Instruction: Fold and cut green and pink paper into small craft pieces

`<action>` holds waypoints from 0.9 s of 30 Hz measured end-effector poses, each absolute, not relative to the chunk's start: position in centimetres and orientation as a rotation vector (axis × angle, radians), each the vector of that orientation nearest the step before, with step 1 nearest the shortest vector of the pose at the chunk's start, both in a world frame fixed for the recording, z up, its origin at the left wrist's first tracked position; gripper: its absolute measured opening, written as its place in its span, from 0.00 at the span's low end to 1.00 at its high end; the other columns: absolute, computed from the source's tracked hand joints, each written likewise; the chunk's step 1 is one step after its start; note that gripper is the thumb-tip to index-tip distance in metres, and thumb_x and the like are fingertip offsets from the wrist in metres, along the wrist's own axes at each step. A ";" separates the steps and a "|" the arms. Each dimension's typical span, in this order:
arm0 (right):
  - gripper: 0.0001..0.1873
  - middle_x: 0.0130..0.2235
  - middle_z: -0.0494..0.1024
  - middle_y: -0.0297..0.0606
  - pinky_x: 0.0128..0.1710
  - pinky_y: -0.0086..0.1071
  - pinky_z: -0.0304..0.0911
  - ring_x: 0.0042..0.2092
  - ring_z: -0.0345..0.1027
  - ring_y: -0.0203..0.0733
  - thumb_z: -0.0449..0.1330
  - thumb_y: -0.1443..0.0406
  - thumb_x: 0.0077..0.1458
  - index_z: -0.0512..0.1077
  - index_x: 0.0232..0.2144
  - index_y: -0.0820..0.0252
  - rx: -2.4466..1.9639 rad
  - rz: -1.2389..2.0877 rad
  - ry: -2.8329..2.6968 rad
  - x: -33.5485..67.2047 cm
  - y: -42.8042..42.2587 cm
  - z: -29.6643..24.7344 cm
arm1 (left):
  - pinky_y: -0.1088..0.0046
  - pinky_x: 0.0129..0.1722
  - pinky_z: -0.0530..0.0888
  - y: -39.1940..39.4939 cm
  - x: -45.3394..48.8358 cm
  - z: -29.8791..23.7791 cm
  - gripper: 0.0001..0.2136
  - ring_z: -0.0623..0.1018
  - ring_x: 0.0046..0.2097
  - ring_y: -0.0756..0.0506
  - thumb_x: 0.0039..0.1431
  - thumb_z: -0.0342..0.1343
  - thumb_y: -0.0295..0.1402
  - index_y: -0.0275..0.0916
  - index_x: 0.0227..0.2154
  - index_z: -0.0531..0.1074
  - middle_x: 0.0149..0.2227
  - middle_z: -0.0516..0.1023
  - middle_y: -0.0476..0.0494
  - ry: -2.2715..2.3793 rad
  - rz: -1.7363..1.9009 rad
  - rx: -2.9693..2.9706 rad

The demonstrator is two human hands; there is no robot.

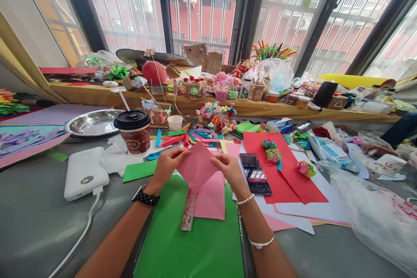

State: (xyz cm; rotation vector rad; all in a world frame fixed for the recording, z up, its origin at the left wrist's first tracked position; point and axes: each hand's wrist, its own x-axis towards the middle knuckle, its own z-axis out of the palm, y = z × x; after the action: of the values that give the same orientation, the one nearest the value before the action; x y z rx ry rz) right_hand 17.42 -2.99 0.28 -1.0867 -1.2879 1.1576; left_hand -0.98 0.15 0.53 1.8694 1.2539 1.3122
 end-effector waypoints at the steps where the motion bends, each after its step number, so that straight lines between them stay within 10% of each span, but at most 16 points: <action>1: 0.12 0.24 0.71 0.33 0.28 0.26 0.58 0.27 0.63 0.33 0.59 0.59 0.40 0.70 0.23 0.63 -1.082 1.182 -1.260 17.5 -3.0 0.3 | 0.78 0.26 0.64 0.2 -1.1 0.5 0.13 0.71 0.29 0.49 0.47 0.51 0.42 0.36 0.25 0.72 0.26 0.75 0.47 1.272 1.363 1.774; 27: 0.13 0.20 0.70 0.33 0.27 0.29 0.62 0.24 0.65 0.35 0.60 0.57 0.38 0.69 0.21 0.63 -1.136 0.988 -1.232 17.7 -2.9 0.1 | 0.71 0.34 0.70 0.7 -0.2 -1.0 0.16 0.72 0.36 0.48 0.48 0.51 0.36 0.38 0.41 0.63 0.38 0.69 0.41 1.358 1.406 1.758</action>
State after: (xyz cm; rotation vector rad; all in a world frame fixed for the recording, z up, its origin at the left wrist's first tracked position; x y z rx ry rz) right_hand 17.66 -2.86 0.06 -1.1365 -1.2316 0.9877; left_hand -0.21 0.69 -1.02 1.7583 1.3578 1.4064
